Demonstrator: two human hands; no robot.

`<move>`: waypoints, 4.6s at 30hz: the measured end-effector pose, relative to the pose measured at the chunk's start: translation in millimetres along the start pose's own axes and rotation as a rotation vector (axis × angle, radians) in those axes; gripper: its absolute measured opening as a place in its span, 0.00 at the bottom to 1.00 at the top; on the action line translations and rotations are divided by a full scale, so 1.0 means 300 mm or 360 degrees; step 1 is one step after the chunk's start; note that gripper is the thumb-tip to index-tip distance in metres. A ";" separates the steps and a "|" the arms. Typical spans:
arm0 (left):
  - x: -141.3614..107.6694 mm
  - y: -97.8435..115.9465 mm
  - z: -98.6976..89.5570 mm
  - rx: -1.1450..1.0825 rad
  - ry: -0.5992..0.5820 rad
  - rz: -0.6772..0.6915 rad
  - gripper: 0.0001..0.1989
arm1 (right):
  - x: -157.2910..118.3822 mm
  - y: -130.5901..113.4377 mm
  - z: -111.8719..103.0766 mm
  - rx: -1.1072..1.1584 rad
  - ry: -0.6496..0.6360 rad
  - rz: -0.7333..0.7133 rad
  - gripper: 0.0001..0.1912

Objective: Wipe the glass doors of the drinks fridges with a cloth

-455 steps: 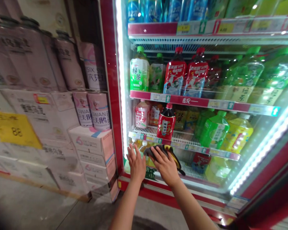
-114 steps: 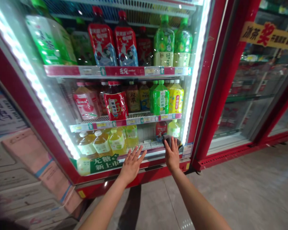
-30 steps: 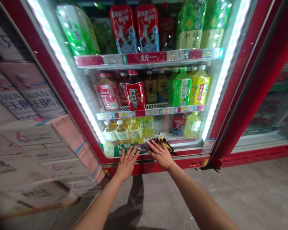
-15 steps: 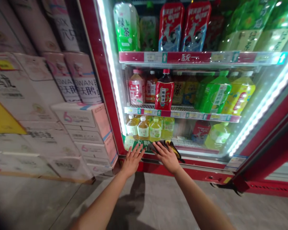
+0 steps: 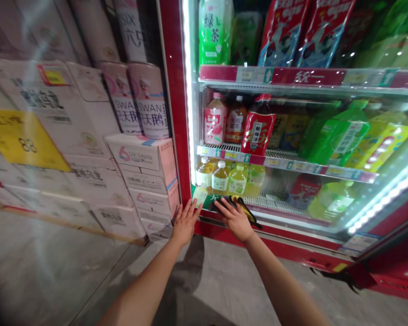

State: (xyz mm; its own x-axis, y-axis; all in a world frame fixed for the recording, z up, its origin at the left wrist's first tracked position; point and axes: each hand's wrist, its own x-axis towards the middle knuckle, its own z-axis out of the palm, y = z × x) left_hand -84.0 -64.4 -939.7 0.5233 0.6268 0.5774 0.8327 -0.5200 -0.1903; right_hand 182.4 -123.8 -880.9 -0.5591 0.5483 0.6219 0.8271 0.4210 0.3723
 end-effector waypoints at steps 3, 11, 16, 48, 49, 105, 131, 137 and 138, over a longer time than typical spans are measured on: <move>-0.013 -0.007 -0.004 0.0026 0.0044 -0.0050 0.41 | -0.028 0.004 0.000 0.0025 0.0131 -0.0004 0.15; -0.044 -0.019 0.025 0.0081 0.0094 -0.0159 0.37 | 0.155 -0.107 0.059 -0.0087 0.0155 -0.0004 0.17; -0.086 -0.045 0.029 0.0099 0.0082 -0.0177 0.38 | 0.135 -0.137 0.118 0.0051 -0.0082 -0.0314 0.22; -0.180 -0.113 -0.019 0.0072 -0.0005 0.0082 0.40 | -0.107 -0.118 0.188 -0.0018 -0.0183 -0.0333 0.25; -0.172 -0.109 -0.020 0.0070 -0.0008 0.0106 0.41 | -0.133 -0.106 0.177 -0.0032 -0.0182 -0.0289 0.25; 0.456 0.763 -0.055 -0.0370 0.0248 0.1109 0.39 | -0.746 0.397 0.018 0.0173 0.0934 0.2366 0.36; 0.561 0.820 -0.113 -0.0462 0.0379 0.0973 0.39 | -0.686 0.668 -0.306 0.0200 0.1038 0.2205 0.41; 0.595 0.865 -0.136 -0.0488 0.0443 0.0957 0.42 | -0.569 0.671 -0.383 -0.0005 0.0662 0.1615 0.42; 0.605 0.875 -0.146 -0.0485 0.0461 0.0959 0.42 | -0.574 0.665 -0.401 -0.0016 0.0539 0.1487 0.43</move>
State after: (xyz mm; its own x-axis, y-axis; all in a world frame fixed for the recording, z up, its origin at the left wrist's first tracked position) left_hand 221.8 -112.4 -850.1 0.7705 0.0244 0.6370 0.3061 -0.8906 -0.3362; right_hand 450.7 -221.2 -830.9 0.3621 0.4208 0.8317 0.9283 -0.0820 -0.3627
